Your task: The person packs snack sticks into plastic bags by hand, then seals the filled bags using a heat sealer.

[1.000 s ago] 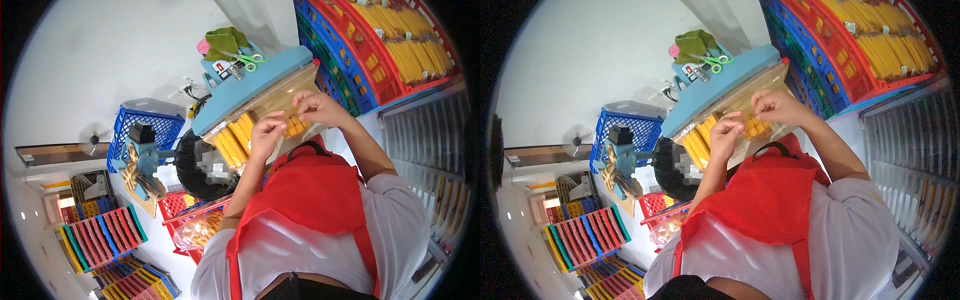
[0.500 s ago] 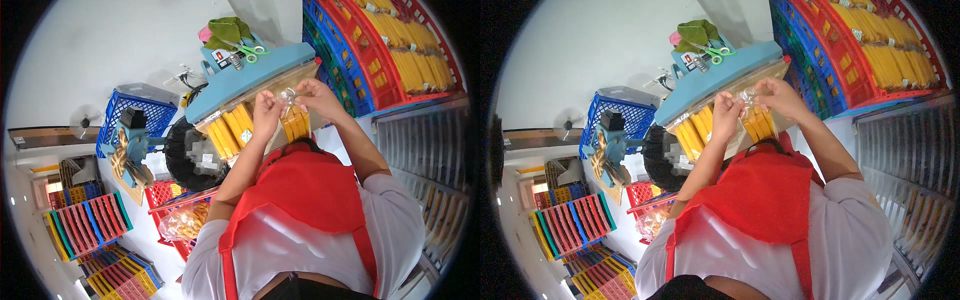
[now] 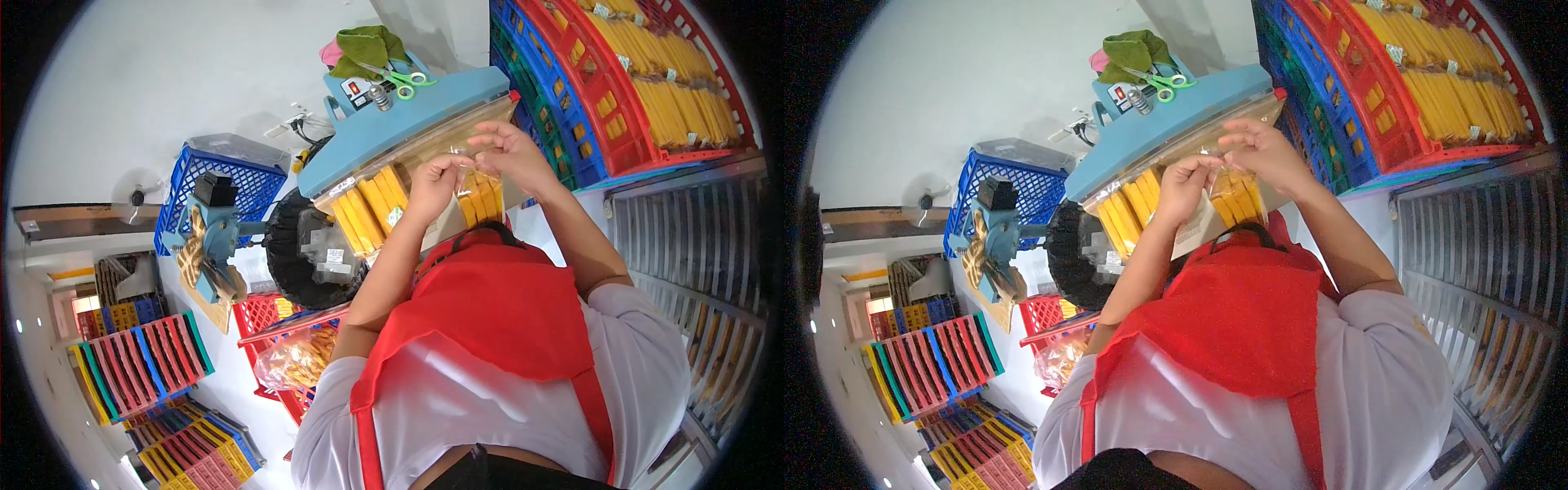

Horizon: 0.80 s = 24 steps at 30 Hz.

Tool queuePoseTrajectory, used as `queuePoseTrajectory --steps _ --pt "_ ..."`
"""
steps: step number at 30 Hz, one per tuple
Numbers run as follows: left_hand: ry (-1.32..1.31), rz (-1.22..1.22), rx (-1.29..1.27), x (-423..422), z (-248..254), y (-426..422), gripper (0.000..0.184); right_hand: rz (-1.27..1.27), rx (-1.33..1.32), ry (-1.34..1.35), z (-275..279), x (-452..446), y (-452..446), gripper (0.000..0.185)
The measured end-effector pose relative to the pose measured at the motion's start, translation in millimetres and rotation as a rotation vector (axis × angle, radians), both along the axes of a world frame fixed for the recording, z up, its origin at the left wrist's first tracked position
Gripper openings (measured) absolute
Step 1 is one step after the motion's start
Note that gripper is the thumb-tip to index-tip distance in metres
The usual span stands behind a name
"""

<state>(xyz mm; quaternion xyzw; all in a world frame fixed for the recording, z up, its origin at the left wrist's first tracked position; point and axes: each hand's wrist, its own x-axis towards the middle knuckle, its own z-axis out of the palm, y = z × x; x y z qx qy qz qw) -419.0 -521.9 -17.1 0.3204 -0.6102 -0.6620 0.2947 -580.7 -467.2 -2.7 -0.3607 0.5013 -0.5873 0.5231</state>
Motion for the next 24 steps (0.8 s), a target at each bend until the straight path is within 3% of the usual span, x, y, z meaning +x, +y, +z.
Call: queuePoseTrajectory --steps 3,5,7,11,16,20,22,24 --pt "-0.031 -0.023 -0.013 -2 11 2 0.012 0.098 -0.053 -0.072 7 1 1 0.040" --pt "-0.035 0.012 -0.012 -3 7 2 0.013 -0.012 -0.013 0.043 -2 -5 -2 0.040" --pt "0.085 0.138 0.202 -4 1 -2 0.014 -0.011 -0.012 0.023 -6 -7 -3 0.038" --pt "0.112 0.125 0.236 -2 3 1 0.017 0.010 -0.035 -0.058 -9 -10 -2 0.033" --pt "-0.140 0.025 0.047 2 14 2 0.019 -0.008 -0.012 -0.040 -8 -11 1 0.029" --pt "-0.147 0.063 -0.034 1 8 0 0.018 -0.019 -0.108 0.191 -11 -11 1 0.029" --pt "-0.116 -0.031 -0.290 2 11 -2 0.019 -0.010 -0.123 0.190 -12 -11 2 0.028" --pt "-0.052 -0.106 -0.345 0 13 -4 0.021 -0.001 -0.139 0.186 -17 -11 1 0.028"
